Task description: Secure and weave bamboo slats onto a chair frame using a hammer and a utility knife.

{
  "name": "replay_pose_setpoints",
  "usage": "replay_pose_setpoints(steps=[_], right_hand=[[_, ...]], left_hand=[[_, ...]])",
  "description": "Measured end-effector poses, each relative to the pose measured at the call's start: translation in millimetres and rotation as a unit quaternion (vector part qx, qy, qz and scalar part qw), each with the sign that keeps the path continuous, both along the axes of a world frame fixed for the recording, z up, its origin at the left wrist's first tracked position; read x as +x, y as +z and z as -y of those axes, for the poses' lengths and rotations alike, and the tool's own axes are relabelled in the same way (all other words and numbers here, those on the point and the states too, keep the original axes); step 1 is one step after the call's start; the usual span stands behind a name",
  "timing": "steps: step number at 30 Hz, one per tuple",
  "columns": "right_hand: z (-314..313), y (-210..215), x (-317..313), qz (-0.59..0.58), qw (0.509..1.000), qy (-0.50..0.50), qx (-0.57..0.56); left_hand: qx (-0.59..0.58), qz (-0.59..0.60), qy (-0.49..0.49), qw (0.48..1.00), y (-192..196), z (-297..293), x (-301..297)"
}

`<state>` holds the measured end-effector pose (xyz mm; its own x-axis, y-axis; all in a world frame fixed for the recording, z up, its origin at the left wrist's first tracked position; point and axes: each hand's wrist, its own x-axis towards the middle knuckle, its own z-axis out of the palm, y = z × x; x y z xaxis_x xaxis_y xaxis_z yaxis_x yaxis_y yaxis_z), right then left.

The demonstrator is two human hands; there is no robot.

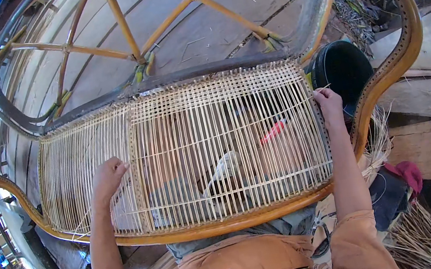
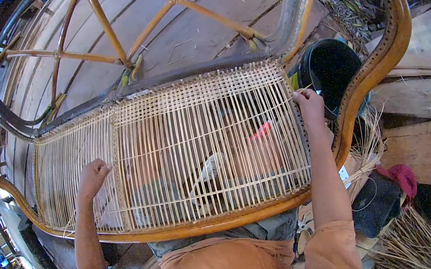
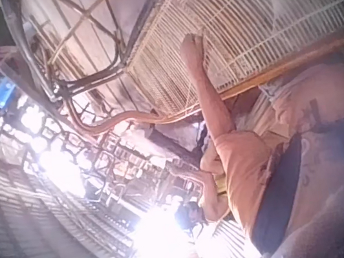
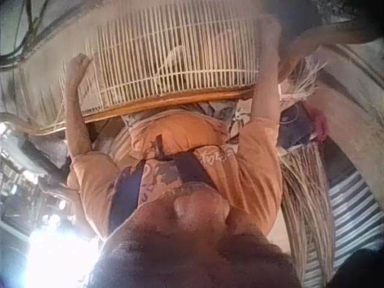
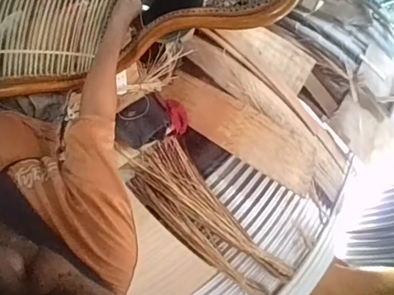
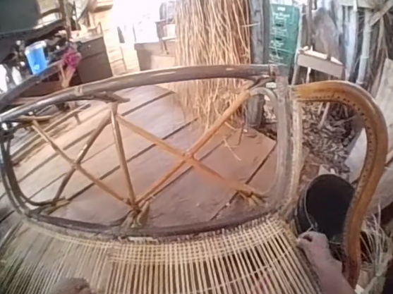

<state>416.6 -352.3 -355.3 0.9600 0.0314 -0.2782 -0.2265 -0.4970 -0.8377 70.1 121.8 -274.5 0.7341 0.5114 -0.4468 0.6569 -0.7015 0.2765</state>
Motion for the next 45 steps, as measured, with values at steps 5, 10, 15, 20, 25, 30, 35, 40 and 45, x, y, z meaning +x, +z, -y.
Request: replay_pose_setpoints(steps=[5,10,15,20,25,30,35,40,45], right_hand=[[-16.3,15.6,8.0,0.057,0.988,0.027,-0.142],[-12.5,2.3,55.4,0.083,0.988,-0.064,-0.114],[-18.7,-3.9,46.6,-0.06,0.992,-0.095,0.049],[8.2,-6.3,49.8,-0.066,0.99,-0.08,0.093],[14.0,-39.1,67.7,-0.058,0.993,-0.101,0.036],[-5.0,-47.7,56.8,0.109,0.987,0.058,-0.107],[4.8,-33.0,53.1,0.069,0.997,-0.038,-0.013],[-22.5,74.4,-3.5,0.08,0.994,-0.064,0.042],[87.7,172.6,-105.1,0.213,0.971,-0.108,-0.018]], left_hand=[[-0.071,-0.008,0.028,0.997,6.0,-18.3,1.9],[-0.123,-0.031,0.034,0.991,-0.1,-24.2,12.0],[-0.095,-0.079,0.037,0.992,-2.0,-27.1,8.3],[-0.053,-0.025,-0.017,0.998,-30.9,-31.3,11.6],[0.079,0.026,0.044,0.996,-32.9,-30.6,48.8],[0.05,0.016,0.077,0.996,-58.5,-78.3,54.1],[0.111,0.101,0.021,0.988,-92.3,-73.1,58.1],[0.136,0.14,0.004,0.981,-106.0,-122.6,28.4],[0.156,0.272,-0.07,0.947,-16.0,-19.0,89.1]])
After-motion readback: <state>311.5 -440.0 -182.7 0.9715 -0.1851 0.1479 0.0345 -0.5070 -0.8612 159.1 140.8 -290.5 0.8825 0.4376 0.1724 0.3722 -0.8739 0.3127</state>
